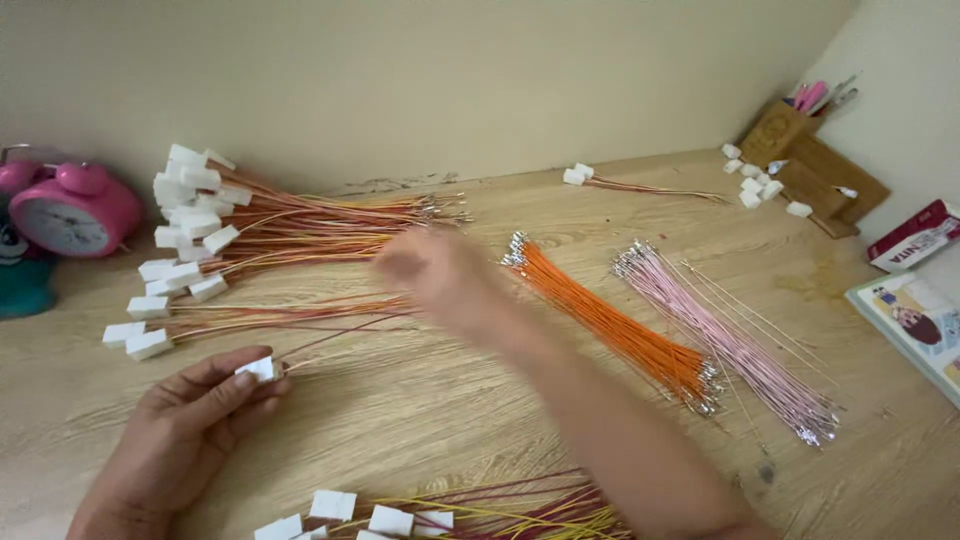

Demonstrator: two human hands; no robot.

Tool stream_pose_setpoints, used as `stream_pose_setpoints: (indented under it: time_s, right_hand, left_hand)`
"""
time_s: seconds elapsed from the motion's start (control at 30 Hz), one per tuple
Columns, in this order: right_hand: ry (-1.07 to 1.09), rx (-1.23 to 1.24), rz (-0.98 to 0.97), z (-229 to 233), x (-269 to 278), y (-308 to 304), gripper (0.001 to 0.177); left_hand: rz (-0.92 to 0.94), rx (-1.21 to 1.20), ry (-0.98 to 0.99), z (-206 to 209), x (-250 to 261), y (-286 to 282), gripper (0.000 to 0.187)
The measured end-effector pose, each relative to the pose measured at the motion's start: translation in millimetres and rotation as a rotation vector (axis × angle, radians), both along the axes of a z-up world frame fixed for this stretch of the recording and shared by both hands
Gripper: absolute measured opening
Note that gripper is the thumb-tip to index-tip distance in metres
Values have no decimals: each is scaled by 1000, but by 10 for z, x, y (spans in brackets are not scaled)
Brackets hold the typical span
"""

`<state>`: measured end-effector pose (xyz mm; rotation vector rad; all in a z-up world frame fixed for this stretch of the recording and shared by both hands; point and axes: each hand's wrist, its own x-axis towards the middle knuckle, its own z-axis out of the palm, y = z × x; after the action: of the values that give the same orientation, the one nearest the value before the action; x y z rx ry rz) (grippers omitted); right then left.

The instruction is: Assembling wire harnesses by inserting individual wires into plastic connector housings

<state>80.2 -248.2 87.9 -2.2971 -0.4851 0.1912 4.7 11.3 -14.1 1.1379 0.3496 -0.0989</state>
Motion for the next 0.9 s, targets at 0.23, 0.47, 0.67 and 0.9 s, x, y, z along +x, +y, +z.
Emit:
stream_pose_setpoints:
  time_s: [0.23,0.47,0.67,0.9]
  right_hand:
    - [45,-568,-317,-257,540,-918,21]
    - [84,-662,-340,-412,545,-729,29]
    - [47,-740,-259,-287,394,-621,30]
    - [-64,-350,-193,-82,118,-769,24]
  left_hand:
    - [-5,-47,2,65,1,-5,29]
    - [-31,-96,-41,-42,28,37,31]
    - [-21,-110,2,101,0,-27,32]
    - [-6,-69,-104,167,-63,-125,32]
